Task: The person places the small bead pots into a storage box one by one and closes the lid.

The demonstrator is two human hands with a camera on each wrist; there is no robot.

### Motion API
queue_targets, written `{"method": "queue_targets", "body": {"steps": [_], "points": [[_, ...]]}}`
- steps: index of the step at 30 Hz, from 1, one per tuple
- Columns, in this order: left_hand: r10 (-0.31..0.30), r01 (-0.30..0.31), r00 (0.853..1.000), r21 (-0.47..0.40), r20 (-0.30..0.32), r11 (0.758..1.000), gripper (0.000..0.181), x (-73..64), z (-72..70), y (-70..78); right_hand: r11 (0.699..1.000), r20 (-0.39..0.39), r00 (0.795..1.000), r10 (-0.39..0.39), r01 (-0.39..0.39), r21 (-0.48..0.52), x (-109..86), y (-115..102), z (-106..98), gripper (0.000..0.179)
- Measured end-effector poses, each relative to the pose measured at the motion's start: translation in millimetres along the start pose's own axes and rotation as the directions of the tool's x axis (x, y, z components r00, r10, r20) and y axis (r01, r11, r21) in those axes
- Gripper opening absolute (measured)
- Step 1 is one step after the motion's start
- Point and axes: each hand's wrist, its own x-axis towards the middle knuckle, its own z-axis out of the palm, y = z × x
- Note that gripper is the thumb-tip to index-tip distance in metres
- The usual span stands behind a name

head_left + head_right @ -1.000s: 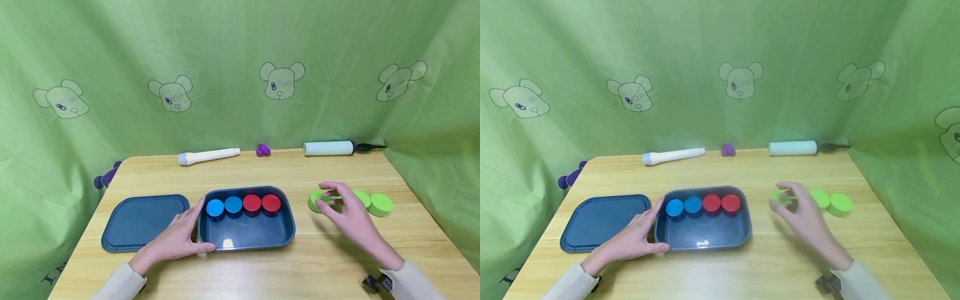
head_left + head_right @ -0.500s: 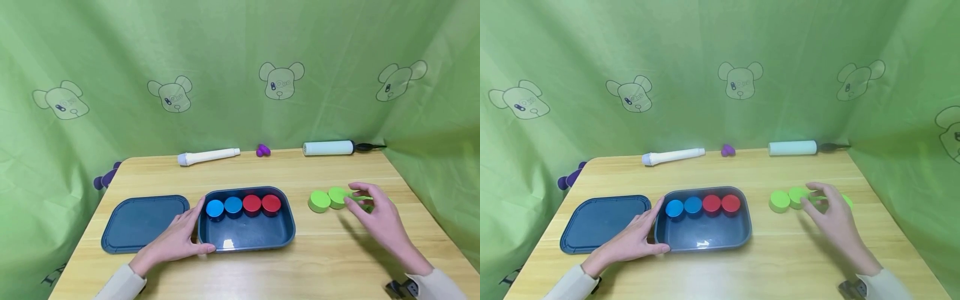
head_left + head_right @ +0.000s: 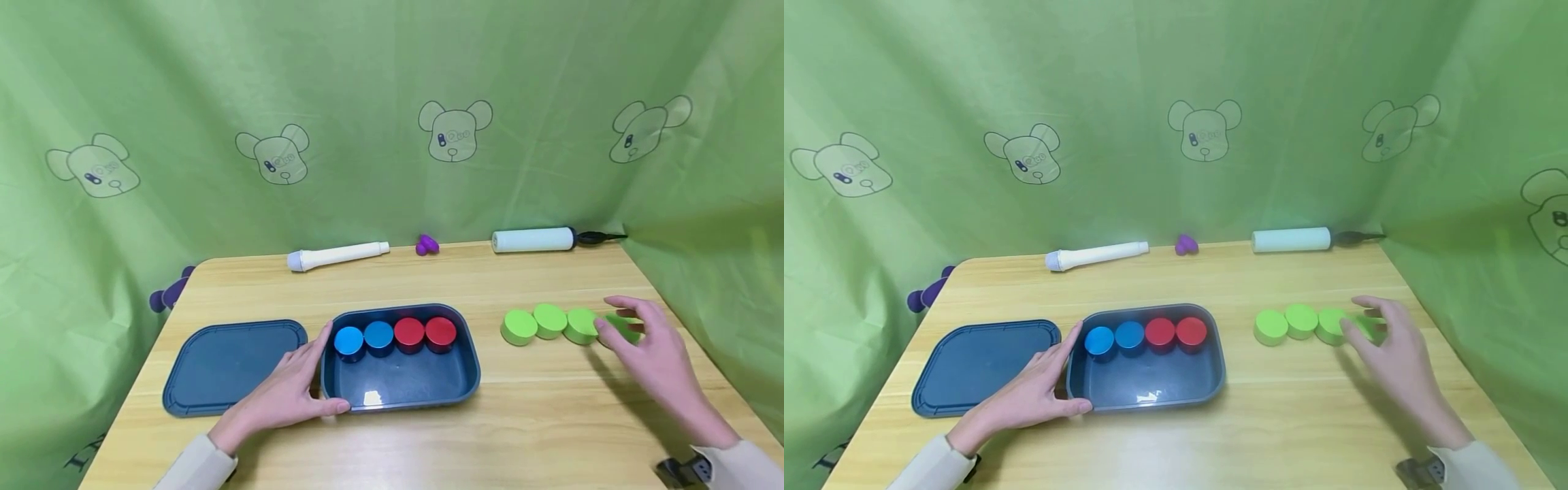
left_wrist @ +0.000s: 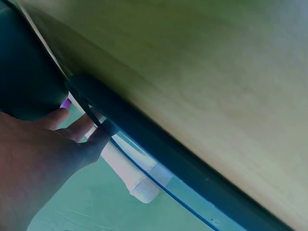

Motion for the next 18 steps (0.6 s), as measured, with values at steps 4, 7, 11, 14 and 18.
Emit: {"method": "queue_targets", "body": {"steps": [4,7,11,14,18], "points": [[0.002,-0.002,1.0,0.002,-0.003,1.0,0.126,0.5,0.7,-0.9,1.0,0.019,1.0,0.014,-0.013,-0.012,2.5,12,-5,0.056],[0.001,-0.001,1.0,0.003,-0.001,1.0,0.126,0.6,1.3,-1.4,1.0,0.039,0.999,0.017,-0.016,-0.021,3.6,21,-8,0.06],[0.001,-0.001,1.0,0.006,0.0,1.0,0.126,0.8,2.0,-1.6,0.999,0.079,0.996,0.03,-0.028,-0.034,4.4,32,-10,0.067],[0.005,-0.004,1.0,0.009,-0.005,1.0,0.126,1.0,2.1,-1.7,0.998,0.119,0.992,0.046,-0.041,-0.052,5.1,39,-12,0.072],[0.009,-0.009,1.0,0.01,-0.012,1.0,0.127,0.7,2.1,-1.5,0.998,0.164,0.986,0.031,-0.023,-0.05,7.9,50,-14,0.076]]}}
